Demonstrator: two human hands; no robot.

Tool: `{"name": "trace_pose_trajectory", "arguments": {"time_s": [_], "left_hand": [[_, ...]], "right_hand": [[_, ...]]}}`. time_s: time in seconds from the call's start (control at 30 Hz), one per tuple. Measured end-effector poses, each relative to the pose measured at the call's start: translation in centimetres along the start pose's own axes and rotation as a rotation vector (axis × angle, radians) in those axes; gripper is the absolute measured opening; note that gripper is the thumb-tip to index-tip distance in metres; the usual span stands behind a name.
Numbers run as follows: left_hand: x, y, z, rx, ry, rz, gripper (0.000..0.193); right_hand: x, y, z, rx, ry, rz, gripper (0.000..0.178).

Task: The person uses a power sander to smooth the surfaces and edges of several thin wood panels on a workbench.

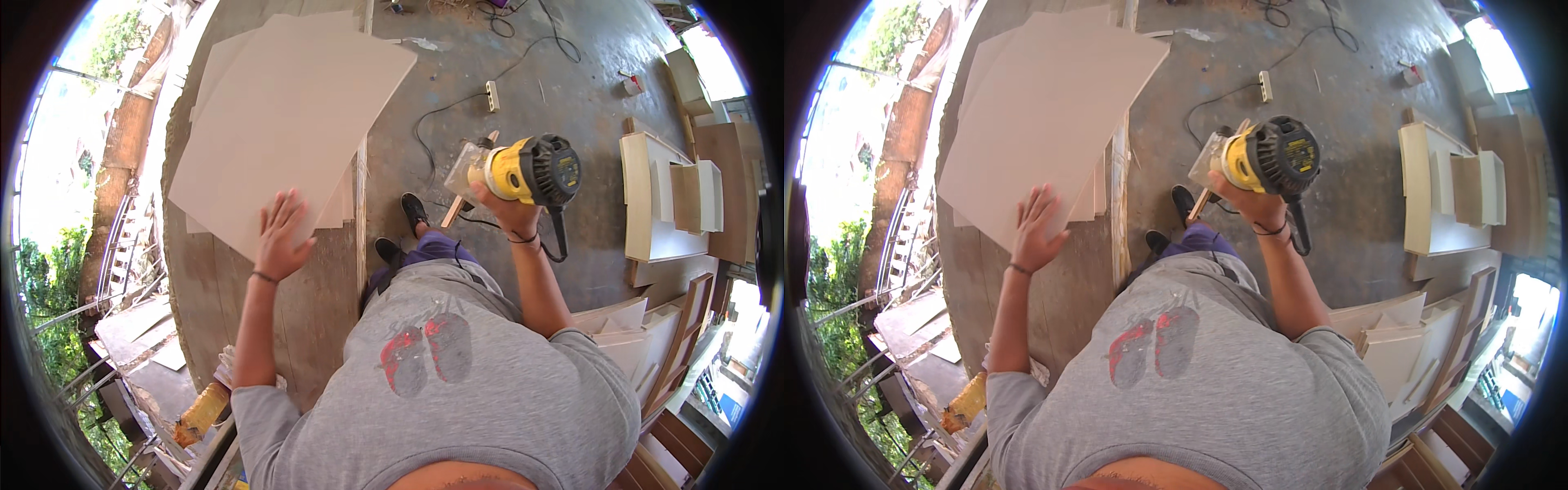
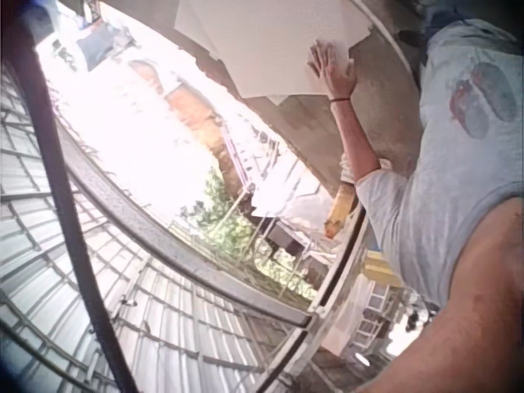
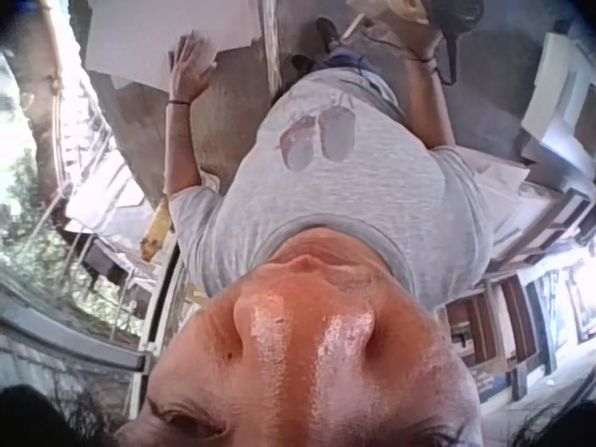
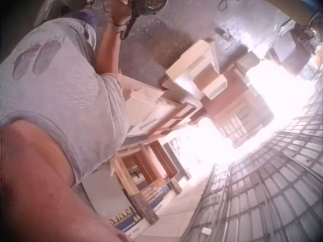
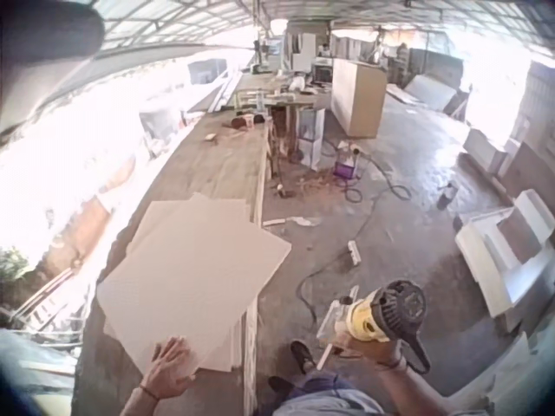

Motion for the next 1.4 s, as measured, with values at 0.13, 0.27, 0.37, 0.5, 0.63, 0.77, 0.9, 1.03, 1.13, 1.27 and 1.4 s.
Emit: {"name": "trace_pose_trajectory", "arguments": {"time_s": [0.13, 0.27, 0.37, 0.5, 0.63, 0.77, 0.9, 1.03, 1.13, 1.27, 1.4], "left_hand": [[3.3, 0.9, -6.8, 0.08, -0.108, -0.068, 0.066], [5.9, -2.2, -8.0, 0.208, -0.176, 0.036, 0.063], [2.9, -8.5, 0.6, -0.041, -0.072, 0.192, 0.068], [-2.0, -15.7, 13.4, -0.185, -0.064, 0.266, 0.064], [-3.0, -17.4, 14.9, -0.151, 0.004, 0.294, 0.044], [-3.8, -14.8, 13.6, -0.245, 0.045, 0.329, 0.034], [-2.9, -10.2, 12.0, -0.304, 0.048, 0.275, 0.032], [-2.3, -6.4, 8.7, -0.34, 0.089, 0.148, 0.048], [-0.8, -6.3, 5.3, -0.144, 0.029, 0.271, 0.075], [0.4, -9.4, 1.1, 0.392, -0.257, 0.342, 0.089], [0.4, -9.0, 2.0, 0.337, -0.179, 0.316, 0.089]], "right_hand": [[1.4, -0.7, 2.3, -0.059, -0.042, 0.102, 0.055], [2.5, -1.5, 3.8, -0.081, -0.069, 0.161, 0.055], [2.7, -2.1, 4.6, -0.112, -0.089, 0.158, 0.057], [2.6, -2.9, 5.1, -0.121, -0.091, 0.139, 0.061], [3.5, -3.1, 5.4, -0.057, -0.039, 0.125, 0.064], [4.0, -2.8, 6.1, -0.101, -0.035, 0.101, 0.065], [4.0, -3.0, 6.5, -0.109, -0.087, 0.09, 0.064], [1.8, -3.2, 7.9, -0.185, -0.118, -0.039, 0.057], [-2.4, -5.0, 6.4, -0.128, -0.13, -0.274, 0.053], [-8.5, -7.2, 4.6, 0.062, -0.087, -0.483, 0.046], [-14.0, -7.4, 6.2, 0.145, -0.103, -0.551, 0.04]]}}
Point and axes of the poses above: each hand's wrist, its own y-axis away from the middle knuckle, its own x-axis out of the back of the hand, z = x × y, the point moved 8 cm from there along -y, towards the middle knuckle, and after that the axes turned 15 degrees about x, right-handed, at the moved point
